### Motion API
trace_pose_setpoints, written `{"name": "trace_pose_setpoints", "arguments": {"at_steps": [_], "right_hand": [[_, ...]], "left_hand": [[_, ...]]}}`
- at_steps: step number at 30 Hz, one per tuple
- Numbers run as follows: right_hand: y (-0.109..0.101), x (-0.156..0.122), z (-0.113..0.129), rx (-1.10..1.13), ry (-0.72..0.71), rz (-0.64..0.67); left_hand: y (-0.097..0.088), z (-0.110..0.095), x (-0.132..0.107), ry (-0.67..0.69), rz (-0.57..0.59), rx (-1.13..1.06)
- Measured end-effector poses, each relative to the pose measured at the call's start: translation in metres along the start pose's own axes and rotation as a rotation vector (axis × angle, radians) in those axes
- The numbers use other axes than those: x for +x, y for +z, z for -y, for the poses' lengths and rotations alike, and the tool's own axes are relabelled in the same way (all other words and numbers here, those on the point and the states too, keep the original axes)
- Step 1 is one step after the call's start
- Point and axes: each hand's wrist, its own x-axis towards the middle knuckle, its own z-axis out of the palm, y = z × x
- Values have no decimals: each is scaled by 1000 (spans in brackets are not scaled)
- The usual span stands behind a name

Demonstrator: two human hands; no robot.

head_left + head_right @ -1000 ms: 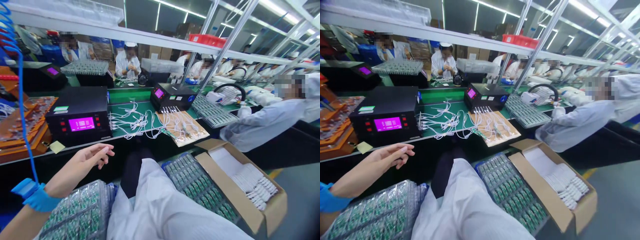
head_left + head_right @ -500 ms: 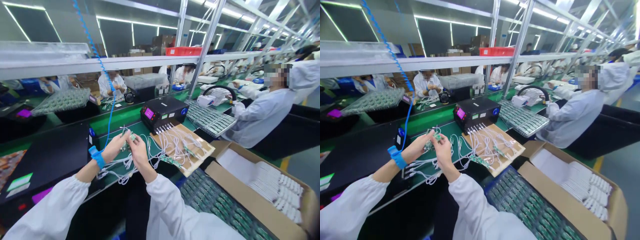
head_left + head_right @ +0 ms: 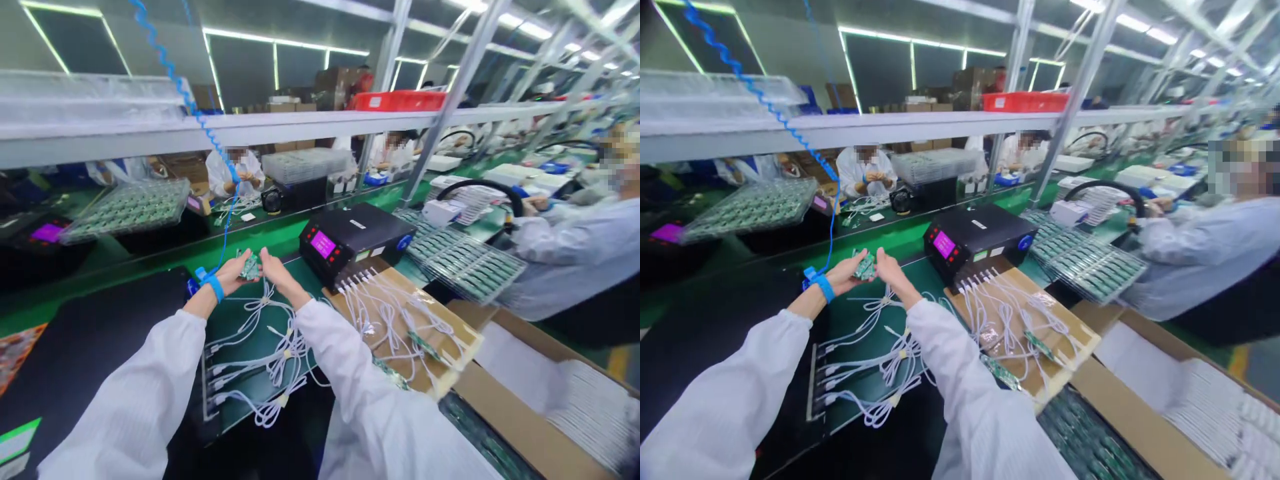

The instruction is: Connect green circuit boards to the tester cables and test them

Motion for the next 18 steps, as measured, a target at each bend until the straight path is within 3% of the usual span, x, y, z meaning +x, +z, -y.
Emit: {"name": "trace_pose_setpoints", "arguments": {"at_steps": [4,8,13,18], "right_hand": [[0,17,-18,-311,196,-83],[14,13,-29,-474,268,13],[26,13,-26,-466,199,110],[11,-2,-12,-306,-61,220]], "left_hand": [[-20,-14,16,-35,-84,-63],[-27,-23,20,-48,-123,-113],[-34,-25,21,-6,-111,-147],[-40,-25,29,91,-130,-185]]}}
